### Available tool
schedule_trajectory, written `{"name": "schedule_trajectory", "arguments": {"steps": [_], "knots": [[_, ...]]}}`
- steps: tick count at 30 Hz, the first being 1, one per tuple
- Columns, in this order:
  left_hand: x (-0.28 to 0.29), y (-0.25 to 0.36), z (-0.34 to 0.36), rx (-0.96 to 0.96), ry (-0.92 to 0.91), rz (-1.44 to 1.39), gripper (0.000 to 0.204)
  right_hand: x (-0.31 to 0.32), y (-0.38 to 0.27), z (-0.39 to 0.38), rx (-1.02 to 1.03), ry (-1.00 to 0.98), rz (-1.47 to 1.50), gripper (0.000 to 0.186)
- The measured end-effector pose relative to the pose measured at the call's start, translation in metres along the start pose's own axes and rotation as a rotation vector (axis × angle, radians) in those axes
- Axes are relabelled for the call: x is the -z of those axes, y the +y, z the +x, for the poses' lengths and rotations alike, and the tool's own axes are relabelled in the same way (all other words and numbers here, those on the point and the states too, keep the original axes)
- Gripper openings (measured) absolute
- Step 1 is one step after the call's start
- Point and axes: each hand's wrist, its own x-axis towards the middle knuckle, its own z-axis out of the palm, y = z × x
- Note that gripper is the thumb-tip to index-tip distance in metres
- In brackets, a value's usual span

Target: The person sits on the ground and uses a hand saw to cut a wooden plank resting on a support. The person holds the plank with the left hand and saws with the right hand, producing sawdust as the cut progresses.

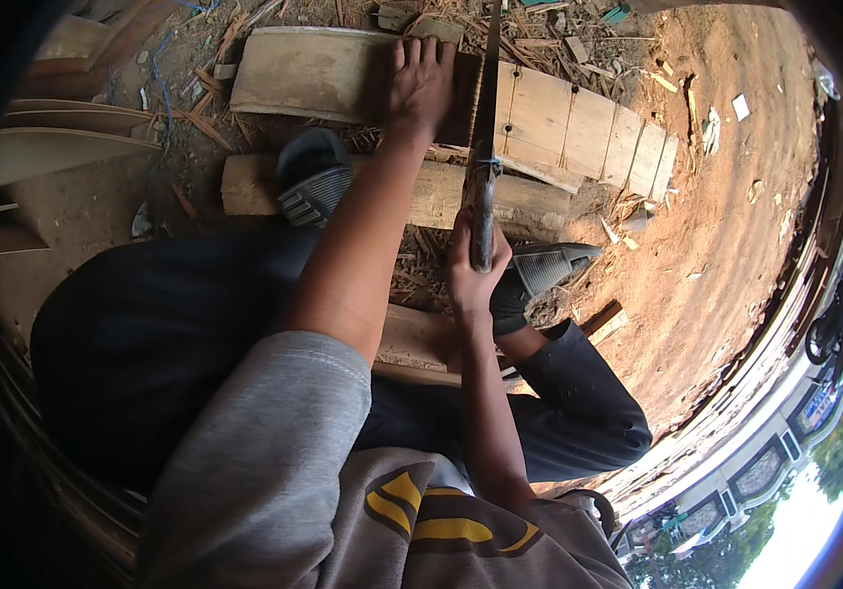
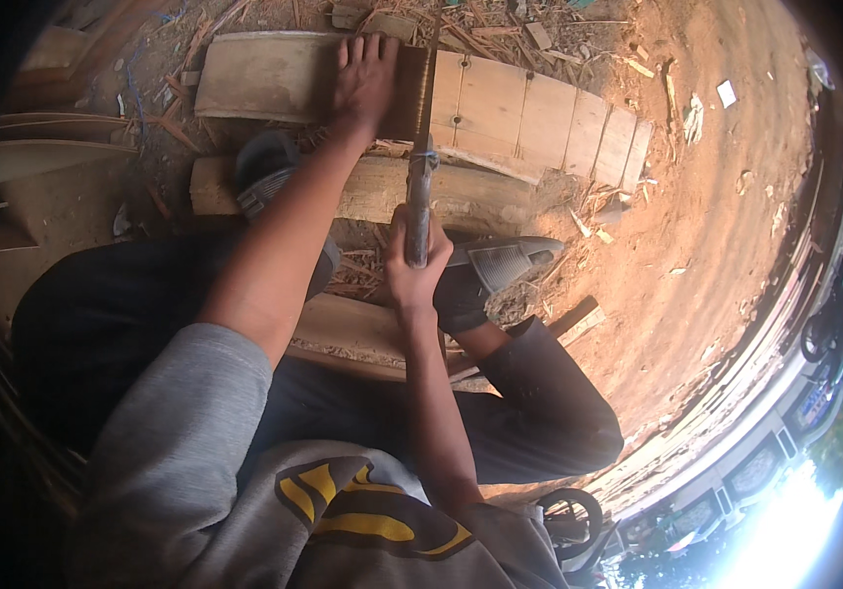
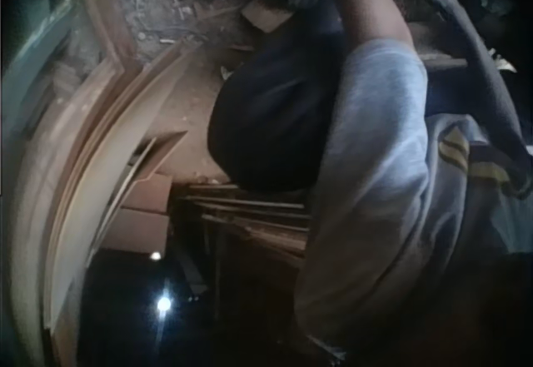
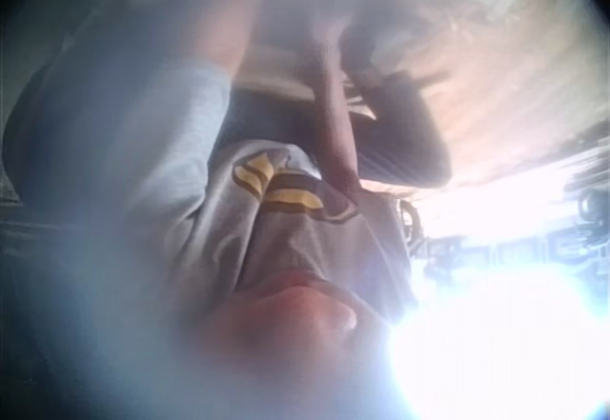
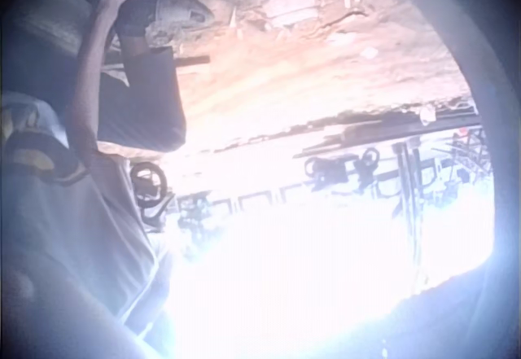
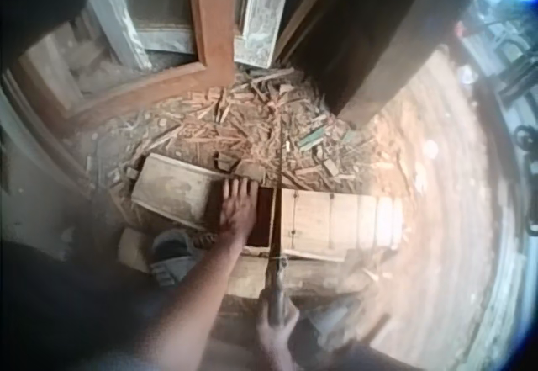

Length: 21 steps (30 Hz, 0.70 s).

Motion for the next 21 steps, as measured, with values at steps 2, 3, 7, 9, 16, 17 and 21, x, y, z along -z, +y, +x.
{"name": "schedule_trajectory", "arguments": {"steps": [2, 3, 7, 9, 16, 17, 21], "knots": [[-0.004, -0.003, -0.002, -0.018, -0.016, 0.037, 0.039, -0.004, 0.001, 0.006, -0.052, -0.022, 0.042, 0.015], [-0.005, -0.003, -0.005, -0.018, -0.008, 0.025, 0.038, -0.003, 0.003, -0.001, -0.059, -0.033, 0.059, 0.015], [0.024, 0.007, -0.003, 0.004, 0.008, -0.111, 0.032, 0.019, 0.019, -0.053, 0.104, -0.025, -0.038, 0.015], [0.027, 0.006, -0.004, 0.019, 0.034, -0.146, 0.031, 0.021, 0.031, -0.053, 0.067, -0.025, 0.0, 0.016], [0.008, 0.003, -0.003, 0.01, 0.083, -0.082, 0.031, 0.012, 0.002, -0.004, -0.034, -0.052, 0.046, 0.017], [0.012, 0.004, -0.003, 0.017, 0.09, -0.09, 0.031, 0.019, 0.014, -0.025, 0.046, -0.035, -0.003, 0.017], [0.02, 0.006, -0.002, 0.023, -0.031, -0.102, 0.04, 0.023, 0.03, -0.04, 0.108, -0.032, -0.032, 0.016]]}}
